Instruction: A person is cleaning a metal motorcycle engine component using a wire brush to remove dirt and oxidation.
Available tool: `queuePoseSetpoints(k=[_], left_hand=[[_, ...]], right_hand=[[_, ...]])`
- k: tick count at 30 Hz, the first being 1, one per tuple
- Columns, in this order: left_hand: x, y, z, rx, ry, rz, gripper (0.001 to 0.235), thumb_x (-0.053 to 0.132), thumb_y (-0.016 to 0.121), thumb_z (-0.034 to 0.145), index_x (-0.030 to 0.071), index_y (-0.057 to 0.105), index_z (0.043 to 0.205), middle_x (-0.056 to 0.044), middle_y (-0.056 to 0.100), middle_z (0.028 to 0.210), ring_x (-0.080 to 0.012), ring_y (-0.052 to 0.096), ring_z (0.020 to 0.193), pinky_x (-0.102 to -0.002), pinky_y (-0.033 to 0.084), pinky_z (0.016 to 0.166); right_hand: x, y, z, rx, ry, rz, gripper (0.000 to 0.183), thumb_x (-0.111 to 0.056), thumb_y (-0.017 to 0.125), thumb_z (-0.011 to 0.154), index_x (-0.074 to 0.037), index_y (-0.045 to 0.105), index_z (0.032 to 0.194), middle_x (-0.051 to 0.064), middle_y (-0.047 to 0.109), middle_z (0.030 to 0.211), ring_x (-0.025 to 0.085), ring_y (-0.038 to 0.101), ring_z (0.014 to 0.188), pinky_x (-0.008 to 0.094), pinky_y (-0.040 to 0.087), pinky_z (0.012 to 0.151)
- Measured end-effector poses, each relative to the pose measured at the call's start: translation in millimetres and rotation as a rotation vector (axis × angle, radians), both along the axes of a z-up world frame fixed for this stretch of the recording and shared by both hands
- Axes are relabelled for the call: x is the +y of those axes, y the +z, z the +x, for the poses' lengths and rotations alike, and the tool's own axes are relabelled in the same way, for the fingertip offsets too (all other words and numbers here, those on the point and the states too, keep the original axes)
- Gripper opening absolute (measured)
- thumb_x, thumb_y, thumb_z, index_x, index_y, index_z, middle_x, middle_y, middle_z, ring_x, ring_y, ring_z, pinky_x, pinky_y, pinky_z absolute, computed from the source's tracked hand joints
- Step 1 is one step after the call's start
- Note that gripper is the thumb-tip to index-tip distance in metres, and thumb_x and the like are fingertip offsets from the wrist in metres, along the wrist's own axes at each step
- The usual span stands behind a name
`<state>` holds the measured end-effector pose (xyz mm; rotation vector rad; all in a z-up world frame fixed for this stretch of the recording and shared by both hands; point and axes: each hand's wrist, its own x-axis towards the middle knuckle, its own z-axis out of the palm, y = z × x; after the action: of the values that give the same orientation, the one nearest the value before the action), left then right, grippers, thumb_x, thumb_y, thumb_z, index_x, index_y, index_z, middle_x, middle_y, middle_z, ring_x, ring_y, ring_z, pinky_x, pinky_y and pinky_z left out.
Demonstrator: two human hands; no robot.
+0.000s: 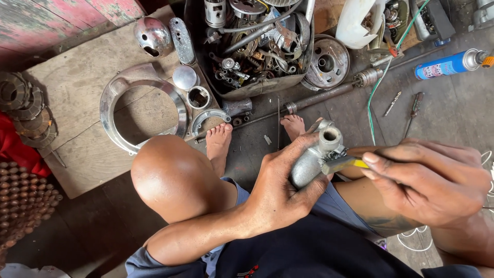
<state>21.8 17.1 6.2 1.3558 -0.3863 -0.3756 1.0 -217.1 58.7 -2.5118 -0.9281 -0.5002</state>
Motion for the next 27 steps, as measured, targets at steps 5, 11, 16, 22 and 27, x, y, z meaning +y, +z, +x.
queuePoseSetpoints(k=[5,11,16,22,27], left_hand=[[-1.9,-4.4,-1.5,-0.007,0.01,0.011,0.044,0.009,0.071,0.093,0.007,0.055,0.134,-0.002,0.069,0.11,-0.0113,0.063,0.085,-0.028,0.055,0.083],[-4.1,-2.9,-5.2,0.081,-0.068,-0.01,0.046,0.005,0.069,0.088,0.007,0.058,0.132,0.006,0.055,0.074,-0.0068,0.043,0.058,-0.025,0.043,0.055],[-4.5,-5.1,-8.7,0.061,-0.125,-0.071,0.044,0.003,0.067,0.091,0.005,0.056,0.133,0.002,0.059,0.085,-0.008,0.046,0.064,-0.026,0.044,0.059],[-1.2,-5.6,-5.9,0.003,-0.145,-0.037,0.047,0.003,0.064,0.09,0.006,0.054,0.136,0.003,0.057,0.074,-0.0097,0.041,0.052,-0.028,0.039,0.051],[-3.0,-9.9,-10.3,-0.041,-0.098,-0.082,0.047,0.006,0.07,0.094,0.005,0.053,0.138,-0.005,0.07,0.116,-0.0152,0.067,0.087,-0.028,0.055,0.084]], right_hand=[[-14.5,5.6,3.9,0.045,0.098,-0.075,0.011,-0.005,0.073,0.089,0.005,0.071,0.089,0.015,0.075,0.085,0.024,0.067,0.061,0.034,0.056,0.057],[-27.2,7.1,3.3,-0.053,0.179,-0.133,0.015,-0.019,0.08,0.086,-0.004,0.077,0.088,0.012,0.077,0.083,0.022,0.07,0.063,0.037,0.062,0.062],[-11.0,15.6,2.2,-0.036,0.138,-0.141,0.016,-0.024,0.079,0.087,-0.009,0.077,0.084,0.006,0.071,0.074,0.023,0.061,0.053,0.036,0.059,0.057],[-16.0,22.7,2.9,-0.005,0.141,-0.181,0.017,-0.024,0.079,0.087,-0.008,0.075,0.085,0.005,0.07,0.075,0.022,0.06,0.053,0.036,0.057,0.059],[-25.4,22.1,3.2,0.038,0.195,-0.151,0.017,-0.02,0.077,0.086,-0.004,0.072,0.086,0.009,0.073,0.081,0.019,0.064,0.057,0.033,0.058,0.056]])
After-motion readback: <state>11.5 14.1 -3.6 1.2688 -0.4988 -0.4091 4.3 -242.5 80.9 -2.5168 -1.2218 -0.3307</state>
